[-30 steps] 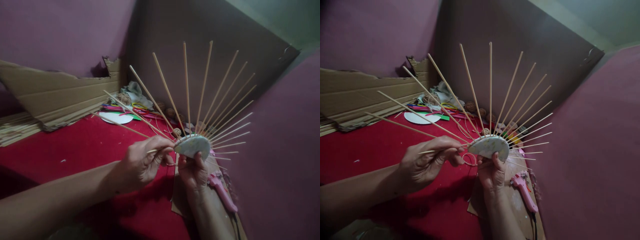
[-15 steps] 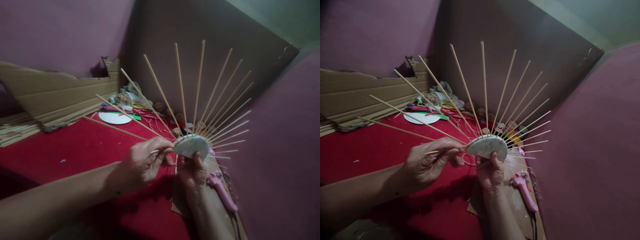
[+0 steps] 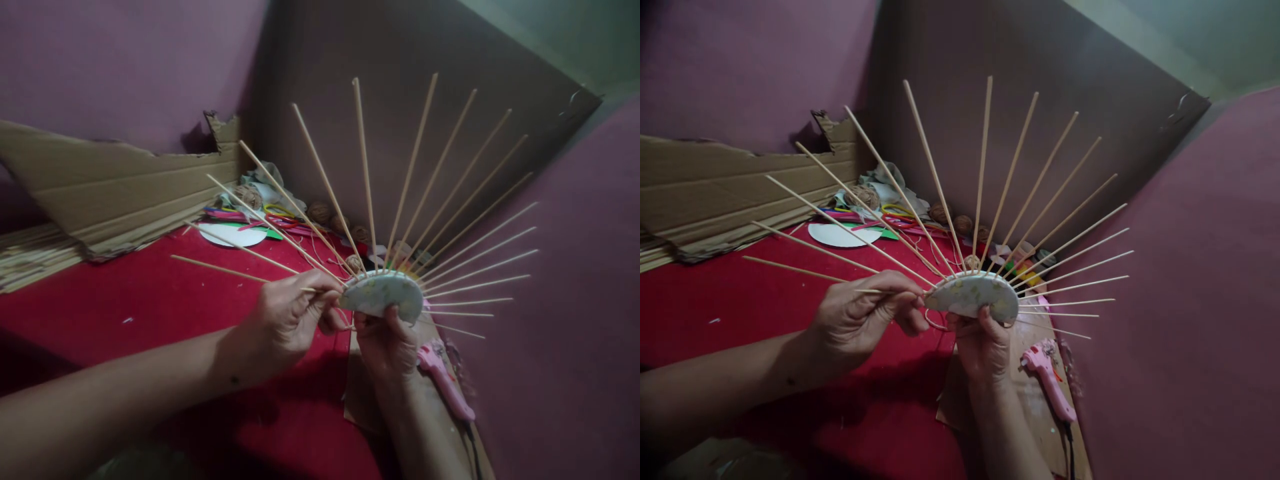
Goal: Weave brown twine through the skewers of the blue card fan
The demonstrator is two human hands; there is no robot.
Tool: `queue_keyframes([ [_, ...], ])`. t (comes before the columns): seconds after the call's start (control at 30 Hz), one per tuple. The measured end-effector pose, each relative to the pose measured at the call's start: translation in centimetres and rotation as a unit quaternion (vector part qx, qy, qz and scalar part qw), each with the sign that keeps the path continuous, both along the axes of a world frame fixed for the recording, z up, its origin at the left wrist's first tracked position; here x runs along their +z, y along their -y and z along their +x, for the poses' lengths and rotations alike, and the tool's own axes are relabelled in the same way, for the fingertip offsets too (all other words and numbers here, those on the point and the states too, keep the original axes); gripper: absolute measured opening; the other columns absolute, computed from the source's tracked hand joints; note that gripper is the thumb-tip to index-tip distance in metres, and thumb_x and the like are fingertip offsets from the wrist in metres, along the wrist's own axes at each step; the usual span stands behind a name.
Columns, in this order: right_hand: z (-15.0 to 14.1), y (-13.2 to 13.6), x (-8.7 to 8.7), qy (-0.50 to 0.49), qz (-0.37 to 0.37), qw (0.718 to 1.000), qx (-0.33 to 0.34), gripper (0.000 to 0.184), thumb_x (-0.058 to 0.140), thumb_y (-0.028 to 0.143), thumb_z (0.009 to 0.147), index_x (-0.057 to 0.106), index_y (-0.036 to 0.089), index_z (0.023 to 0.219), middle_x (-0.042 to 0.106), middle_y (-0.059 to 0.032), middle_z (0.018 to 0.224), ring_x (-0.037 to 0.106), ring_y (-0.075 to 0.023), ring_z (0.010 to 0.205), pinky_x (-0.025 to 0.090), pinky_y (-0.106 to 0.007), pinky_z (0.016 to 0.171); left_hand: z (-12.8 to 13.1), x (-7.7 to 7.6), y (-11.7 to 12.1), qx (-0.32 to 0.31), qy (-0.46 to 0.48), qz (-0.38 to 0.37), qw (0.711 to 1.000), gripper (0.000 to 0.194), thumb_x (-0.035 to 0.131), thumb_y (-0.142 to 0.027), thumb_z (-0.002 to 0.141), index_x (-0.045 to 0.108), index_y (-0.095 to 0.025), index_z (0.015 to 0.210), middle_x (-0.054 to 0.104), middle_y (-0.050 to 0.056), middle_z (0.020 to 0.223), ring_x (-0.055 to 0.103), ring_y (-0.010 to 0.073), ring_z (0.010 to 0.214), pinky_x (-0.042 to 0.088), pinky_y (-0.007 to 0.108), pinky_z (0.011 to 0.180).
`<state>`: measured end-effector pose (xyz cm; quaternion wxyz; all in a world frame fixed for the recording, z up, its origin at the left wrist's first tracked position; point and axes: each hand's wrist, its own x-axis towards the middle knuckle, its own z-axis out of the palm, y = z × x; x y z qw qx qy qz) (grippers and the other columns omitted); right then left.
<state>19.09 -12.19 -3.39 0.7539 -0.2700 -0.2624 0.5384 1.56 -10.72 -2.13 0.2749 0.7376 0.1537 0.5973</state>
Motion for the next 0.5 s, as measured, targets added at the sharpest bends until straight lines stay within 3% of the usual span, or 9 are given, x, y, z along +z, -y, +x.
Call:
queue_keyframes([
  [0.17, 0.0, -0.5, -0.1, 0.001, 0.017, 1.000, 0.015, 0.040, 0.080, 0.018, 0.055, 0.067, 0.026, 0.092, 0.072, 0.0020, 0.083, 0.065, -0.0138, 0.071, 0.054, -0.026, 0.062, 0.1, 0.2, -0.5, -0.005, 0.029, -0.072, 0.997, 0.011, 0.048, -0.016, 0.088, 0.058, -0.014, 0.091, 0.066, 0.000, 0.065, 0.065, 0.0092, 0.055, 0.055, 0.018, 0.055],
  [0.33, -0.1, -0.8, -0.1, 0.012, 0.034, 0.999, 0.029, 0.031, 0.079, 0.021, 0.059, 0.068, 0.022, 0.088, 0.073, -0.0012, 0.074, 0.066, -0.0143, 0.063, 0.053, -0.023, 0.055, 0.2, 1.2, -0.5, -0.037, 0.091, -0.170, 0.980, 0.014, 0.049, -0.022, 0.087, 0.059, -0.014, 0.083, 0.067, 0.001, 0.061, 0.064, 0.0113, 0.049, 0.054, 0.021, 0.048],
  [0.5, -0.3, -0.6, 0.2, -0.005, 0.009, 0.999, 0.046, 0.029, 0.083, 0.024, 0.053, 0.068, 0.017, 0.077, 0.072, -0.0020, 0.067, 0.066, -0.0148, 0.054, 0.053, -0.021, 0.048, 0.2, 1.4, -0.5, -0.046, 0.104, -0.189, 0.975, 0.013, 0.051, -0.021, 0.086, 0.058, -0.013, 0.080, 0.067, 0.002, 0.066, 0.063, 0.0114, 0.047, 0.053, 0.022, 0.046],
])
